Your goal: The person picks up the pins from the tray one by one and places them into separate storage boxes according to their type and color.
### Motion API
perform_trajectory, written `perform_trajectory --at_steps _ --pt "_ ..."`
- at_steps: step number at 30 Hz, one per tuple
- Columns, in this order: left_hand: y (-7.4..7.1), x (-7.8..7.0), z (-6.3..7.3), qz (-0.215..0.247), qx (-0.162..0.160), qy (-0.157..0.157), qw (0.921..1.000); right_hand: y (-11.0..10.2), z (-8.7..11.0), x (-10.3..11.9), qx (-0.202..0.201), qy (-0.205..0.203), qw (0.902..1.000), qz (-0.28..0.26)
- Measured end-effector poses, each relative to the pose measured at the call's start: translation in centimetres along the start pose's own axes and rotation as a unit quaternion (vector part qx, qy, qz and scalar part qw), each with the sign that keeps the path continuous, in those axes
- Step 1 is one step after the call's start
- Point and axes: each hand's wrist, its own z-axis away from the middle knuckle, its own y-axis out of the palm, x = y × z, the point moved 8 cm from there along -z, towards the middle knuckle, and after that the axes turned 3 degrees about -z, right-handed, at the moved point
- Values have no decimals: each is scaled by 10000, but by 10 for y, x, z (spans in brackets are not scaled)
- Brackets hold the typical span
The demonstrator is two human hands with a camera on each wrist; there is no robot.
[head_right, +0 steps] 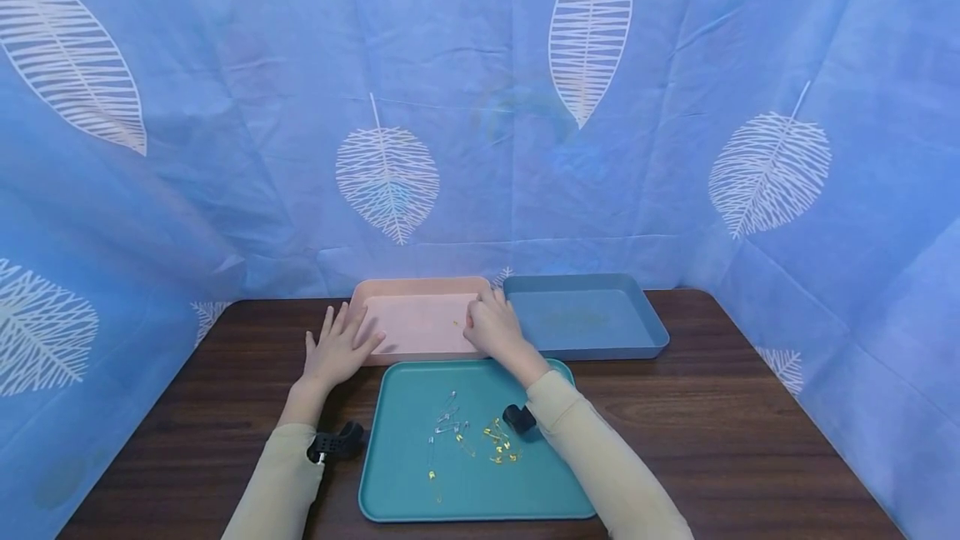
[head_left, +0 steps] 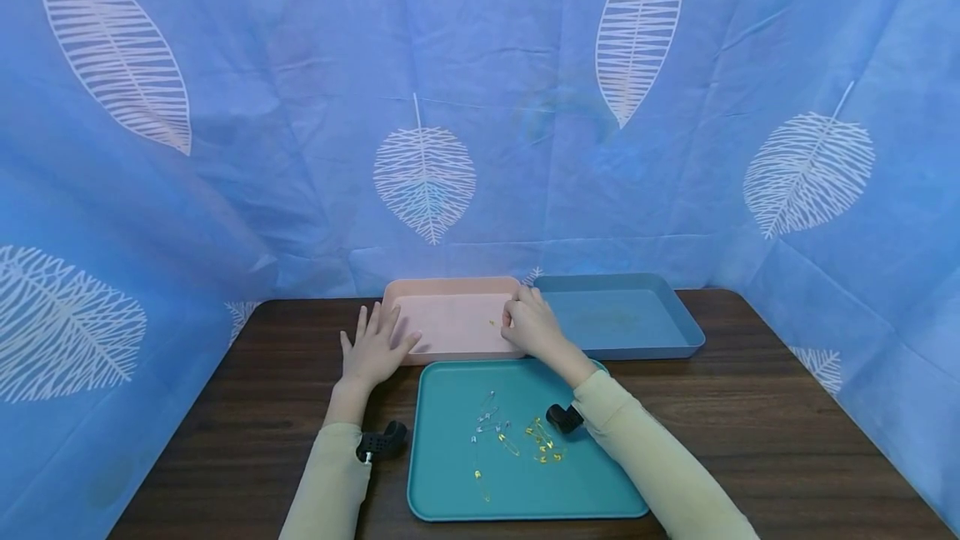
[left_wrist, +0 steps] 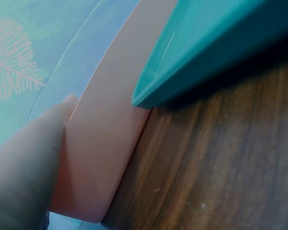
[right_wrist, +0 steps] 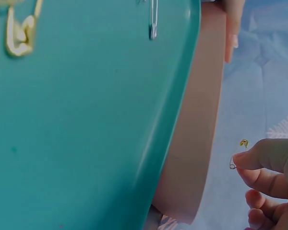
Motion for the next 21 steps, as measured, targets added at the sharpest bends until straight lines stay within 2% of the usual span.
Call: perform_trajectory --at_steps 13,21 --pt "1 1 -1 -38 -45 -21 10000 14 -19 -10 98 316 9992 235" --pt "0 0 0 -25 19 -21 10000 19 -22 -17 126 443 9989 76"
